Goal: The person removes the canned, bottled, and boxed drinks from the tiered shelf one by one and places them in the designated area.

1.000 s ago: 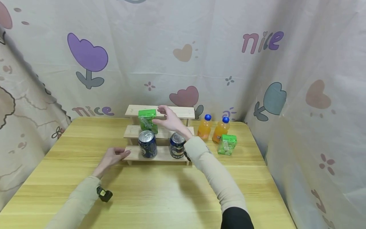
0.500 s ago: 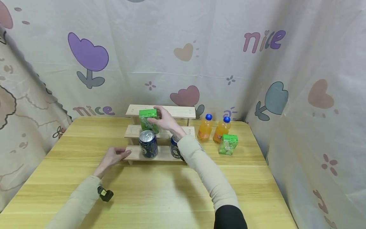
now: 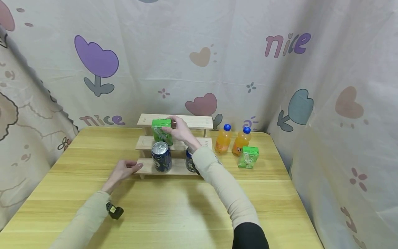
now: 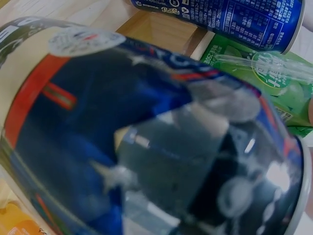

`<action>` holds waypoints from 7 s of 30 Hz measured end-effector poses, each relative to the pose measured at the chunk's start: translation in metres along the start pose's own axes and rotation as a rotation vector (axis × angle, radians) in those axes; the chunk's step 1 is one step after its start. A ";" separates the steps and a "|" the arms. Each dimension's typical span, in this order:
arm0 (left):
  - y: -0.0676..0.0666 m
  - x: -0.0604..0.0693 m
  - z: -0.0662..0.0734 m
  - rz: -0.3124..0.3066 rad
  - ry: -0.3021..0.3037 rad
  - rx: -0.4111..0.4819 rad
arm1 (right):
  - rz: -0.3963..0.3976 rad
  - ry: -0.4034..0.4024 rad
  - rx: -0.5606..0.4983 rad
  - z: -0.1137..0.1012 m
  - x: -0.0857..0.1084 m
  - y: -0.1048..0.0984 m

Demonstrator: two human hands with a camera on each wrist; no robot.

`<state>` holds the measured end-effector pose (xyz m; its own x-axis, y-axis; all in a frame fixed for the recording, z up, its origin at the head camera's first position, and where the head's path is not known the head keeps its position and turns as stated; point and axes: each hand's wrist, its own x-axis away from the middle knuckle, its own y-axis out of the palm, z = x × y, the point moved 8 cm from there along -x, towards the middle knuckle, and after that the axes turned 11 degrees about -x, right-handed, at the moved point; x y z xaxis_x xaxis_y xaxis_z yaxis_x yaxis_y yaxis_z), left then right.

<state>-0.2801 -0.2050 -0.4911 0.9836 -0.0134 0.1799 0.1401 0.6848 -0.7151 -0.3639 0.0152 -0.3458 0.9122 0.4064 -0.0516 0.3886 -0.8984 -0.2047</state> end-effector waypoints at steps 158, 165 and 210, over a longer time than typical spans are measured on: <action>0.002 0.001 -0.004 0.016 -0.007 0.037 | 0.251 -0.122 0.162 0.091 0.138 -0.096; 0.003 0.000 -0.004 0.013 -0.008 0.060 | 0.201 -0.112 0.164 0.090 0.134 -0.081; 0.003 0.000 -0.007 0.011 -0.024 0.047 | 0.338 -0.190 -0.071 0.086 0.126 -0.065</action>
<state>-0.2794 -0.2077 -0.4979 0.9820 0.0116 0.1886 0.1231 0.7181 -0.6850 -0.2853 0.1393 -0.4231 0.9528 0.1029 -0.2857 0.0841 -0.9935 -0.0773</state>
